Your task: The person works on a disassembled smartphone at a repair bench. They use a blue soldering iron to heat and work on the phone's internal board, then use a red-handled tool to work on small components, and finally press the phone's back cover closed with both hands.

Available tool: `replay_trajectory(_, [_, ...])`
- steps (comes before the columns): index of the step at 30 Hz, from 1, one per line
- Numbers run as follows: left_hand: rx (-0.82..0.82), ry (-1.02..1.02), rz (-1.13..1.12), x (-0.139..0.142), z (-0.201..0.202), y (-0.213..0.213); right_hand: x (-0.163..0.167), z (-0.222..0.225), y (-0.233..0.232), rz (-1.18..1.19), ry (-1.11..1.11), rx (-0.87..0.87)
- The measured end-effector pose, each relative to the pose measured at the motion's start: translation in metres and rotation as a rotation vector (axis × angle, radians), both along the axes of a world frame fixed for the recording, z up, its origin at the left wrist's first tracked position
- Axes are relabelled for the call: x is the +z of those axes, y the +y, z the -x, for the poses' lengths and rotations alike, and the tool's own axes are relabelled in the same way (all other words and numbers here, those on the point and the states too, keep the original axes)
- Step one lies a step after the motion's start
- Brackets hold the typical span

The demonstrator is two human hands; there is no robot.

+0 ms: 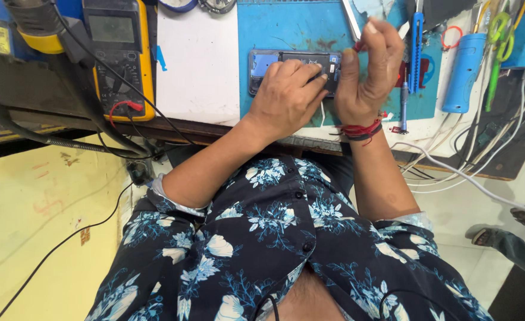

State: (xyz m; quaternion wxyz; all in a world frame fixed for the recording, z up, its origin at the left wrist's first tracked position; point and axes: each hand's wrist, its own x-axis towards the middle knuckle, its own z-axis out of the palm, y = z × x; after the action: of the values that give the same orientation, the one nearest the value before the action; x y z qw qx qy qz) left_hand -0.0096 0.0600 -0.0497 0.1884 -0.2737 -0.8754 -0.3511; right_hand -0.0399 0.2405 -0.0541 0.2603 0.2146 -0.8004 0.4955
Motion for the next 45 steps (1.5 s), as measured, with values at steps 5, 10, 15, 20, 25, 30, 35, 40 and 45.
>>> replay_trajectory(5, [0.004,-0.006,-0.005,0.000,0.001,0.000,-0.002,-0.001,-0.001,0.090,0.023,0.033])
replay_trajectory(10, [-0.002,-0.019,-0.011,0.000,0.000,-0.002,-0.005,-0.001,0.000,0.354,-0.107,0.177])
replay_trajectory(15, [-0.003,-0.010,-0.018,-0.001,0.000,-0.004,-0.013,0.000,0.004,0.087,-0.005,0.003])
replay_trajectory(20, [-0.001,-0.022,-0.020,0.002,0.001,-0.003,-0.015,-0.008,0.003,0.160,-0.100,-0.067])
replay_trajectory(25, [0.014,-0.027,-0.092,0.001,0.002,-0.006,-0.012,-0.030,0.001,0.500,-0.192,0.020])
replay_trajectory(30, [0.019,-0.008,-0.081,-0.005,0.001,-0.005,-0.020,-0.033,0.008,0.417,-0.114,-0.047])
replay_trajectory(35, [0.008,-0.005,-0.048,-0.007,-0.001,-0.005,-0.027,-0.030,0.009,0.289,-0.097,-0.036])
replay_trajectory(40, [0.012,0.007,-0.038,-0.006,-0.001,-0.004,-0.011,-0.030,0.005,0.181,-0.037,-0.008])
replay_trajectory(45, [0.008,0.010,-0.039,-0.006,-0.002,-0.004,0.005,-0.029,0.003,-0.131,0.162,-0.078])
